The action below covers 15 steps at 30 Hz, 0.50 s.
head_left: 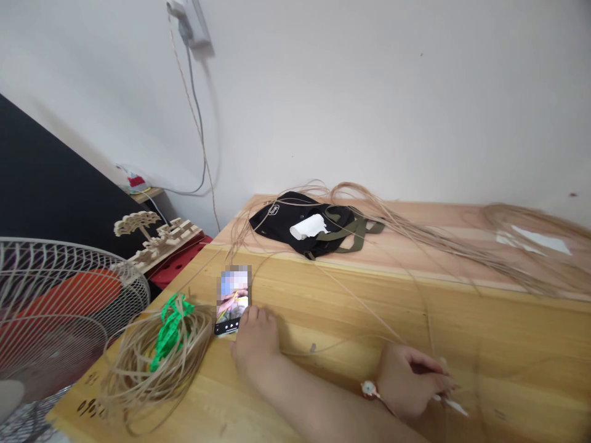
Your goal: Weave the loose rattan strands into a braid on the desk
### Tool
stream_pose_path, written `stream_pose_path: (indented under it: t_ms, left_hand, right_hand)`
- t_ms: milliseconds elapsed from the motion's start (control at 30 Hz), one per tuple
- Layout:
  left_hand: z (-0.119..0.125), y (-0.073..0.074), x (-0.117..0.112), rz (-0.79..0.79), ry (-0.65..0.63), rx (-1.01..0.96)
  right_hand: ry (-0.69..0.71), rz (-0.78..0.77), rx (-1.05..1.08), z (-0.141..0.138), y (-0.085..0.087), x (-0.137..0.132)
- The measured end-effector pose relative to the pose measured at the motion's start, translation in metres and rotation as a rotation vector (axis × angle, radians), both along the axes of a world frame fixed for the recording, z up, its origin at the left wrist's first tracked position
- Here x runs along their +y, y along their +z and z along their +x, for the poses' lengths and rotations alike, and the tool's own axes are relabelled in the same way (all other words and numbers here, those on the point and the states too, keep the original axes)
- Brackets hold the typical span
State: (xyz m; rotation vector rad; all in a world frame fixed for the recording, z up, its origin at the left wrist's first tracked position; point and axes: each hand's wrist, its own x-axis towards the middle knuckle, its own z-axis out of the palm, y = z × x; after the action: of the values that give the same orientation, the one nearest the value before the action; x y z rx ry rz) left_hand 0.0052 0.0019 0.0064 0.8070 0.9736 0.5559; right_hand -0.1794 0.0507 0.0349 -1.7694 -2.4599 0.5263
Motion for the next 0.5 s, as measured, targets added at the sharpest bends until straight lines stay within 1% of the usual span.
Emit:
stream_pose_path:
  t_ms: [200,500]
  left_hand:
    - [0.0011,-0.0059,0.0001,0.03,-0.008,-0.016]
    - [-0.0008,0.001,0.0009,0.023,-0.022,0.03]
  right_hand:
    - [-0.002,-0.014,0.01,0.0001,-0.0004,0.0001]
    - [-0.012,0.001,0.025,-0.0016,-0.0026,0.0009]
